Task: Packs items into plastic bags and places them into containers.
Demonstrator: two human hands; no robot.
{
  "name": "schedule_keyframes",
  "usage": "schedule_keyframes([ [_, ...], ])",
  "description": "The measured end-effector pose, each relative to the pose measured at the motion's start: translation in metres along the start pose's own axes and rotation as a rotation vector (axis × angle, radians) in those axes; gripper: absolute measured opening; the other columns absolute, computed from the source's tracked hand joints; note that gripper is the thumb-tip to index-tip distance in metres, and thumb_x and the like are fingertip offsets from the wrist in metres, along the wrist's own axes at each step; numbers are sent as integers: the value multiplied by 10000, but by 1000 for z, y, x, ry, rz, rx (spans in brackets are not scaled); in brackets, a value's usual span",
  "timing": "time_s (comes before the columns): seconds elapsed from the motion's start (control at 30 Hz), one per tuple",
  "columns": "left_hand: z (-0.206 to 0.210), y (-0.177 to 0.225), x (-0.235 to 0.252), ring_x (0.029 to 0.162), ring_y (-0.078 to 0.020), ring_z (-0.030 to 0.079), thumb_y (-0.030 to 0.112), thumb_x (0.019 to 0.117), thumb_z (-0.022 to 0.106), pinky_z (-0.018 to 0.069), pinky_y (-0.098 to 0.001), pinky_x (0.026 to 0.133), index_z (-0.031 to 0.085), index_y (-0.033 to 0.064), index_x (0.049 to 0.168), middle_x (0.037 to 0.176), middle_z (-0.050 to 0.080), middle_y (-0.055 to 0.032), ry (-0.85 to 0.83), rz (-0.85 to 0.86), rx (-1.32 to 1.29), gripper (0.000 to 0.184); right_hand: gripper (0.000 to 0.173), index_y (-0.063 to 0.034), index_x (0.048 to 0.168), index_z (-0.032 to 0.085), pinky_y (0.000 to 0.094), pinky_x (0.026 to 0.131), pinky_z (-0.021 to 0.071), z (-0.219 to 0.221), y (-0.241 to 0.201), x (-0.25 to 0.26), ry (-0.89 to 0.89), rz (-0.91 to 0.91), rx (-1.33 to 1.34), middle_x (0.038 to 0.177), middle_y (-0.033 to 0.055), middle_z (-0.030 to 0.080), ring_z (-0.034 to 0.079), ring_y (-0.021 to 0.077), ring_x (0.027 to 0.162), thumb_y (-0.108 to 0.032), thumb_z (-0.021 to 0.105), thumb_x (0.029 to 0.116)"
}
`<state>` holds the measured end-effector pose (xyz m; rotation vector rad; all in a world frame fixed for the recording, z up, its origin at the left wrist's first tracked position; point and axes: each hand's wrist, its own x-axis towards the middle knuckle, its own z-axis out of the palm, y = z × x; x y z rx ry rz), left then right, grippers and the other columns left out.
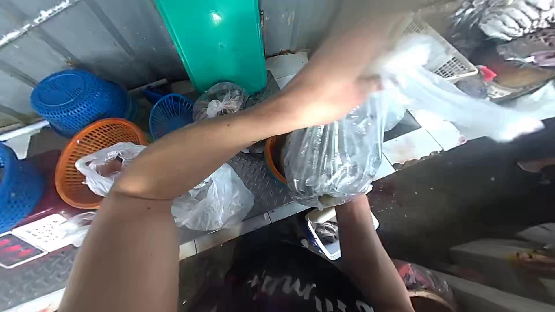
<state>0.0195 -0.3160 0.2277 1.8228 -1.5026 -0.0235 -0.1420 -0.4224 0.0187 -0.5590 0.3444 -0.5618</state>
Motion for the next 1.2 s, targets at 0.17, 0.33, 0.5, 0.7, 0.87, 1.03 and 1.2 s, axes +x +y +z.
schedule_keyframes([
  [0.17,-39,-30,-54,810,33,642,133,964,673,558,-180,738,698,55,1071,917,691,34,294,-272,-122,136,533,-204,1501,448,391,922,602,43,-42,38,-263,99,-933,1270,8,673,682,143,1104,-526,380,1082],
  [0.33,-71,-74,-107,800,-36,650,216,982,673,566,-283,741,700,104,1063,910,691,1,264,-606,98,140,352,-60,1313,644,397,871,628,105,-19,118,-344,-205,-1195,1158,83,729,724,187,1016,-280,584,1045],
  [0.5,-61,-132,-168,880,-337,688,227,1011,658,556,-582,816,667,-7,1139,949,692,-199,198,-919,203,268,302,-97,1203,703,497,906,595,160,68,212,-467,-133,-1642,1105,101,734,719,233,1007,-310,613,1009],
  [0.7,-27,-213,-263,807,-320,701,273,1006,658,583,-568,758,643,-16,1168,901,699,-184,288,-1142,136,332,326,-82,1199,722,610,1027,500,190,198,261,-757,-47,-1961,1215,178,697,649,363,1170,-323,641,996],
  [0.87,-8,-240,-284,873,-263,718,338,987,669,584,-509,838,666,1,1185,935,727,-144,227,-1199,17,391,941,-37,1459,492,680,976,496,199,261,238,-544,-23,-2147,1361,248,599,560,452,1283,-728,661,842],
  [1.03,7,-246,-291,867,-247,716,338,972,687,584,-497,832,655,22,1246,944,730,-124,165,-1202,-33,420,403,2,1141,702,551,1011,514,191,304,250,-412,-307,-1874,1154,191,700,645,343,1170,-368,611,1010],
  [1.2,4,-236,-302,870,-298,710,368,942,732,583,-529,808,650,-14,1228,963,718,-182,295,-1206,55,484,425,95,985,658,329,596,565,280,237,217,-258,-466,-1401,823,182,690,676,211,699,-254,445,1100],
])
